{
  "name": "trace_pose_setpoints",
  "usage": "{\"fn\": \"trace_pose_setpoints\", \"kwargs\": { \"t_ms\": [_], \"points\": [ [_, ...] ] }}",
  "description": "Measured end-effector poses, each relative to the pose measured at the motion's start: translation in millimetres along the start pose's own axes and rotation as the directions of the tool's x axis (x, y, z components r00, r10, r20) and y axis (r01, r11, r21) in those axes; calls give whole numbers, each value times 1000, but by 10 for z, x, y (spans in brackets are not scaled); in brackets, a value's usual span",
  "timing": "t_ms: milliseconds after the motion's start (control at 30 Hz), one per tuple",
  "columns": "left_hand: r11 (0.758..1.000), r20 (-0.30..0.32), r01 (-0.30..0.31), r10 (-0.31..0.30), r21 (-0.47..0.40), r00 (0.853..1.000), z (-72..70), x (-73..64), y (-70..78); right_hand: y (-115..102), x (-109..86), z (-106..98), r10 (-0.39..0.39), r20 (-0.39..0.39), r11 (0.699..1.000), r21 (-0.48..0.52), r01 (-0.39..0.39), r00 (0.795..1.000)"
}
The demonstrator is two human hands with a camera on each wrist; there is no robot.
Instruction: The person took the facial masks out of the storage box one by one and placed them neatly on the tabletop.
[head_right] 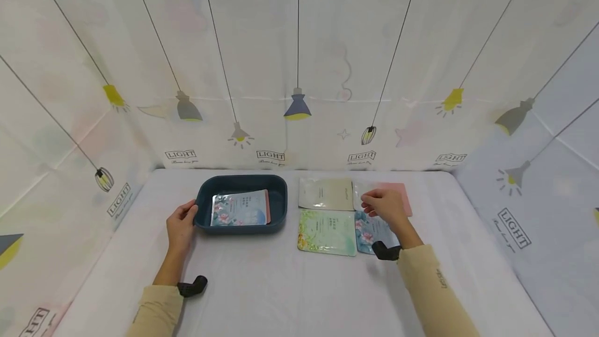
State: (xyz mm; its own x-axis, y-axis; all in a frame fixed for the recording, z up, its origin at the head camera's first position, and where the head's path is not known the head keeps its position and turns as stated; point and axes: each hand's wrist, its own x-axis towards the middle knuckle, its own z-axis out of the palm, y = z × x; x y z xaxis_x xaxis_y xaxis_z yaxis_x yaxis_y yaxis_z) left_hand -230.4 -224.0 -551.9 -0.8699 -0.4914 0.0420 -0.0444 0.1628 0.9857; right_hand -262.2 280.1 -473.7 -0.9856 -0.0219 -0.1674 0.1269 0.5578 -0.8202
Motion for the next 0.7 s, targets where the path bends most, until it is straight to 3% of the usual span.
{"fn": "trace_pose_setpoints", "kwargs": {
  "t_ms": [200, 367, 700],
  "points": [
    [1000, 3, -5, 5, 0, 1000, -7, 3, -3, -278, 68, 267, 14, 65, 1000, 8, -14, 998],
    [1000, 1, -12, 12, 5, 1000, -10, 2, -6, -448, 138, 473, -20, 137, 999, 39, 15, 990],
    [999, -4, -31, 31, 15, 1000, -11, 20, 8, -687, 325, 623, 4, 172, 993, 114, -24, 985]
  ]
}}
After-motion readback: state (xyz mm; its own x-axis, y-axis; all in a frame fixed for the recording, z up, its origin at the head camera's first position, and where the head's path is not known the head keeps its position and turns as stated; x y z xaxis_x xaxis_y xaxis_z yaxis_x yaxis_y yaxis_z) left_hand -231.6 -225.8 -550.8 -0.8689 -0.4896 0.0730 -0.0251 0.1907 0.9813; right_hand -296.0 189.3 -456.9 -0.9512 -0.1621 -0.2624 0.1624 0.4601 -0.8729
